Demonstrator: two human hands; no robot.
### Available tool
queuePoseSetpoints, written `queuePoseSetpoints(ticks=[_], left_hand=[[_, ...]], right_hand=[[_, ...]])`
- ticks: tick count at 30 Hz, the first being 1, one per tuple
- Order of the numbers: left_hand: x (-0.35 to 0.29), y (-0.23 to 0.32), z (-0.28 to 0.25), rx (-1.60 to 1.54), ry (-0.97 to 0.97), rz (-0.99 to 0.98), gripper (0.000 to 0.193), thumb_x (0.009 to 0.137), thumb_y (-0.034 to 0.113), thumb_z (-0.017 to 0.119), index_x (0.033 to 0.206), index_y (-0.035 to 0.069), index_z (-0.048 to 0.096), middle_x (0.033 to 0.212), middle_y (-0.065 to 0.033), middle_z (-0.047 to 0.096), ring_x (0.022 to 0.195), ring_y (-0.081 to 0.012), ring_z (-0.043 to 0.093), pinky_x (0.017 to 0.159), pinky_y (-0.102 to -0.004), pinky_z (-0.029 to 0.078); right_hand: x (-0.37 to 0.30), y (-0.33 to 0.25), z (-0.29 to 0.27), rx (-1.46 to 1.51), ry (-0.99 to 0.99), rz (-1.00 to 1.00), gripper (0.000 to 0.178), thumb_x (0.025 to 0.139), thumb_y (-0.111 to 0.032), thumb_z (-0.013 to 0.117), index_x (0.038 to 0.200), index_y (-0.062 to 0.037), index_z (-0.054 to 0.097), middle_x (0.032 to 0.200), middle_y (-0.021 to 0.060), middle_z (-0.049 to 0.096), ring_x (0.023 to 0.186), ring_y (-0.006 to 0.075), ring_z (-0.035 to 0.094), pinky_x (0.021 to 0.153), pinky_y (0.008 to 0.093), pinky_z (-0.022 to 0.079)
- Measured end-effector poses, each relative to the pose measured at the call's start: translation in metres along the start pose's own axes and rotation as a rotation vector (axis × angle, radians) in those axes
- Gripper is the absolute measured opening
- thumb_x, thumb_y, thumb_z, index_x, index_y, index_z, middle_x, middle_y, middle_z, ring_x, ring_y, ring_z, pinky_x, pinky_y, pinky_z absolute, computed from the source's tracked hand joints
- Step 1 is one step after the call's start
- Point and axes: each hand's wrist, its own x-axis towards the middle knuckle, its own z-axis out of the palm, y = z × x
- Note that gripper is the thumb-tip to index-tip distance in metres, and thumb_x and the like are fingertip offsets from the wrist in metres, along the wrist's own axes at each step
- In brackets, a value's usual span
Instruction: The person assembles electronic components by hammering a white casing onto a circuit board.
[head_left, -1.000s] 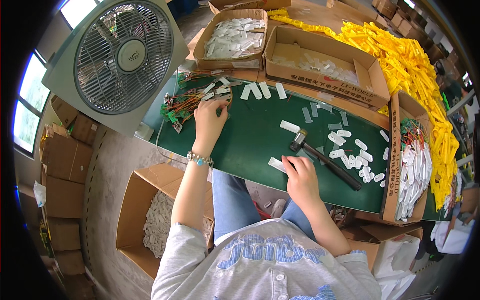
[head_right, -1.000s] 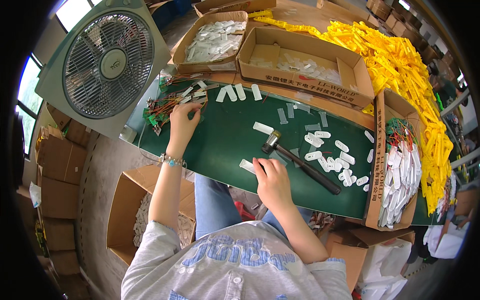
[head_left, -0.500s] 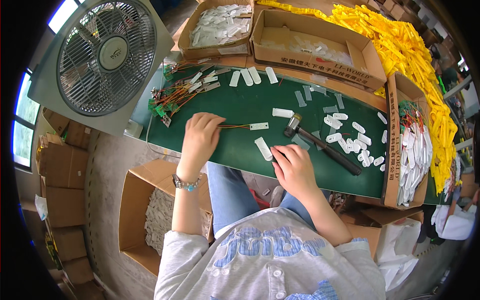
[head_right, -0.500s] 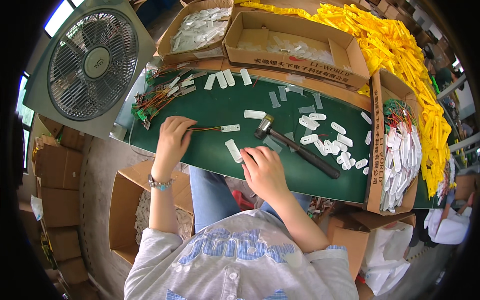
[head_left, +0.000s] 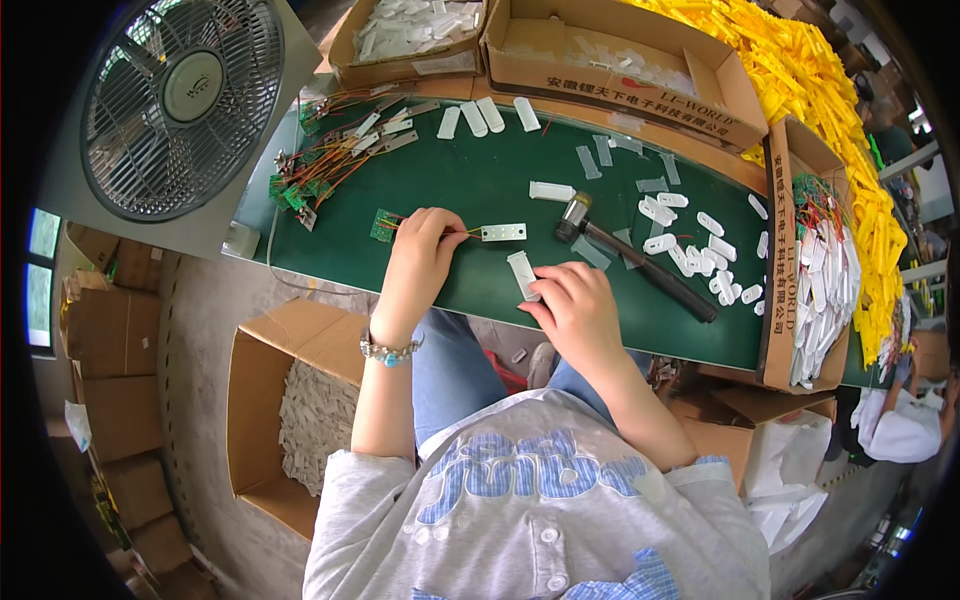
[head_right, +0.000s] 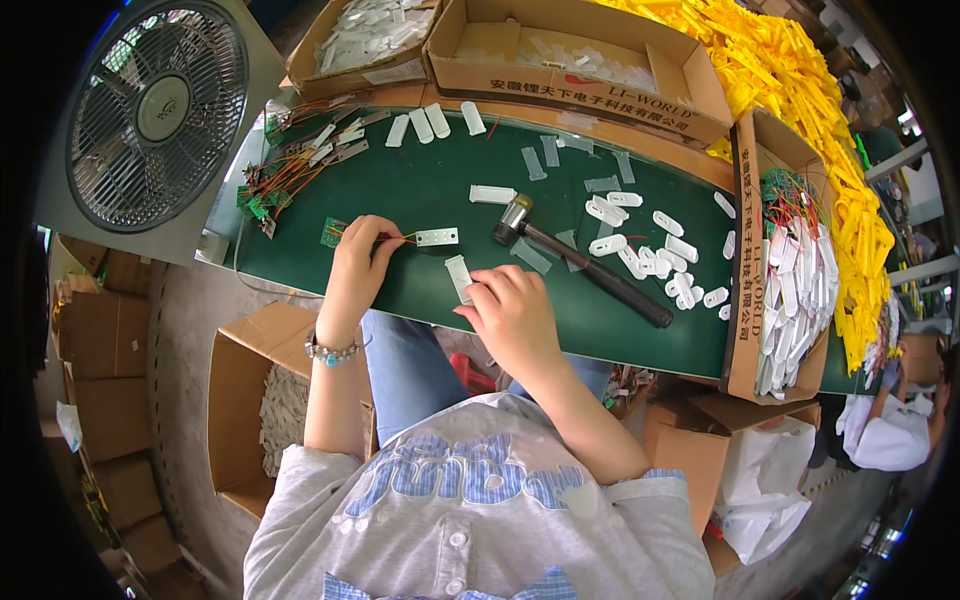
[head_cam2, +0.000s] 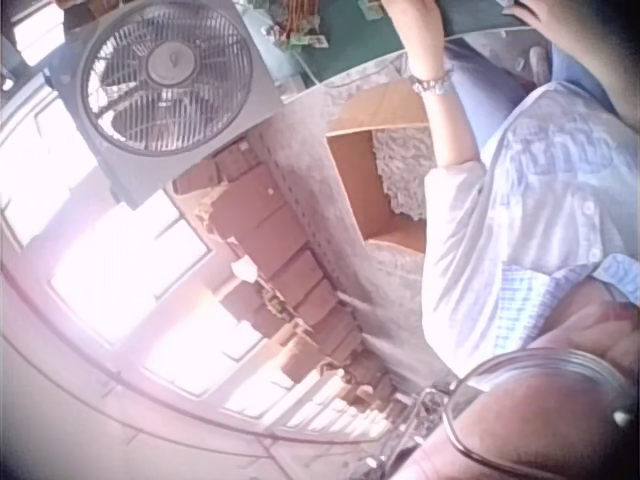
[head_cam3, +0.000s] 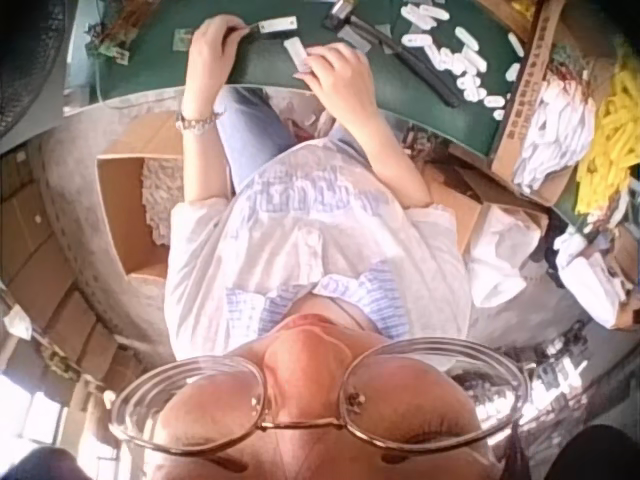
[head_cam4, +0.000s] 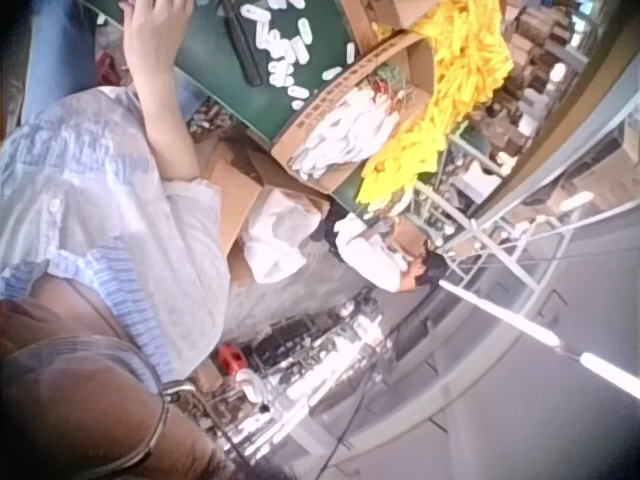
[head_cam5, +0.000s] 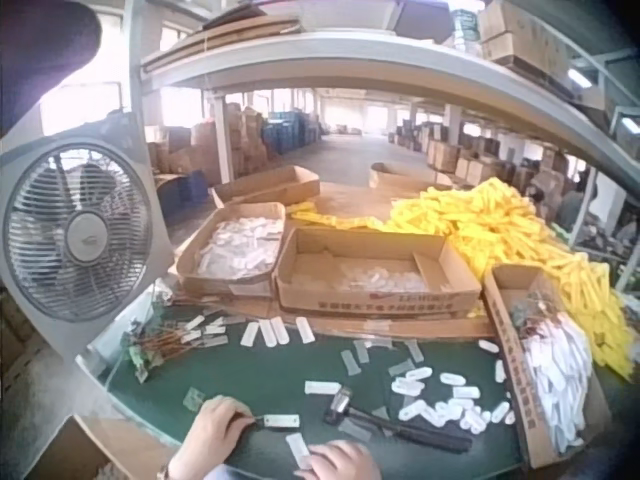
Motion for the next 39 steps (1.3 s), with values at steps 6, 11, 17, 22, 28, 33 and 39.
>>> queuePoseSetpoints(ticks=[6, 11, 17, 22, 28, 33, 39], left_hand=[[-0.012, 0.002, -0.001, -0.097, -0.033, 0.036, 0.014, 0.086, -0.006, 0.064, 0.097, 0.0, 0.068, 0.09, -0.011, 0.065, 0.085, -0.0261, 0.063, 0.078, -0.033, 0.05], [-0.016, 0.001, 0.005, -0.095, -0.014, 0.007, 0.01, 0.086, 0.0, 0.064, 0.093, 0.003, 0.069, 0.089, -0.0108, 0.066, 0.085, -0.0304, 0.062, 0.082, -0.0384, 0.047], [-0.019, -0.003, 0.005, -0.157, 0.043, -0.004, 0.01, 0.088, -0.004, 0.062, 0.094, 0.0, 0.069, 0.089, -0.0099, 0.066, 0.084, -0.0238, 0.064, 0.077, -0.0317, 0.05], [-0.02, -0.002, 0.004, -0.184, 0.064, -0.014, 0.01, 0.087, -0.005, 0.063, 0.093, 0.0, 0.069, 0.089, -0.0102, 0.067, 0.084, -0.0247, 0.064, 0.077, -0.0326, 0.051], [-0.021, 0.0, 0.003, -0.196, 0.078, -0.022, 0.011, 0.085, -0.006, 0.063, 0.093, 0.0, 0.069, 0.089, -0.0109, 0.066, 0.083, -0.0262, 0.064, 0.076, -0.0335, 0.051], [-0.021, 0.0, 0.003, -0.197, 0.072, -0.043, 0.011, 0.085, -0.006, 0.063, 0.093, 0.0, 0.069, 0.089, -0.0107, 0.067, 0.084, -0.0263, 0.064, 0.077, -0.0336, 0.051], [-0.022, -0.002, 0.004, -0.158, 0.068, 0.007, 0.008, 0.088, -0.005, 0.062, 0.093, -0.002, 0.067, 0.09, -0.0102, 0.066, 0.084, -0.0229, 0.064, 0.077, -0.0306, 0.05]], right_hand=[[-0.008, 0.007, -0.01, 0.093, 0.009, 0.13, 0.03, 0.074, -0.008, 0.079, 0.098, -0.0067, 0.061, 0.1, 0.0027, 0.067, 0.099, 0.0234, 0.061, 0.082, 0.0406, 0.047], [-0.003, 0.005, -0.008, 0.117, 0.01, 0.09, 0.033, 0.076, -0.007, 0.078, 0.103, -0.0063, 0.06, 0.1, 0.0041, 0.067, 0.097, 0.0245, 0.062, 0.082, 0.0403, 0.048], [-0.005, 0.001, -0.027, 1.261, -0.08, 0.677, 0.023, 0.091, -0.012, 0.07, 0.108, -0.0043, 0.056, 0.105, 0.0102, 0.066, 0.096, 0.0205, 0.064, 0.076, 0.032, 0.052], [-0.018, -0.019, -0.037, 2.518, 0.062, 1.362, 0.034, 0.1, -0.016, 0.059, 0.125, 0.0041, 0.049, 0.115, 0.018, 0.06, 0.101, 0.0208, 0.062, 0.078, 0.0281, 0.057], [-0.04, -0.042, -0.043, 2.577, -0.06, 1.426, 0.036, 0.1, -0.015, 0.059, 0.13, 0.0035, 0.051, 0.122, 0.0158, 0.057, 0.103, 0.0193, 0.059, 0.084, 0.0286, 0.055], [-0.059, -0.047, -0.025, 2.59, 0.071, 1.689, 0.032, 0.101, -0.015, 0.059, 0.128, 0.0011, 0.052, 0.125, 0.0134, 0.057, 0.108, 0.0185, 0.057, 0.085, 0.0287, 0.052], [-0.083, -0.052, -0.004, 2.515, 0.038, 1.719, 0.034, 0.1, -0.014, 0.06, 0.128, 0.002, 0.052, 0.124, 0.0111, 0.057, 0.108, 0.0173, 0.056, 0.086, 0.0286, 0.05]])
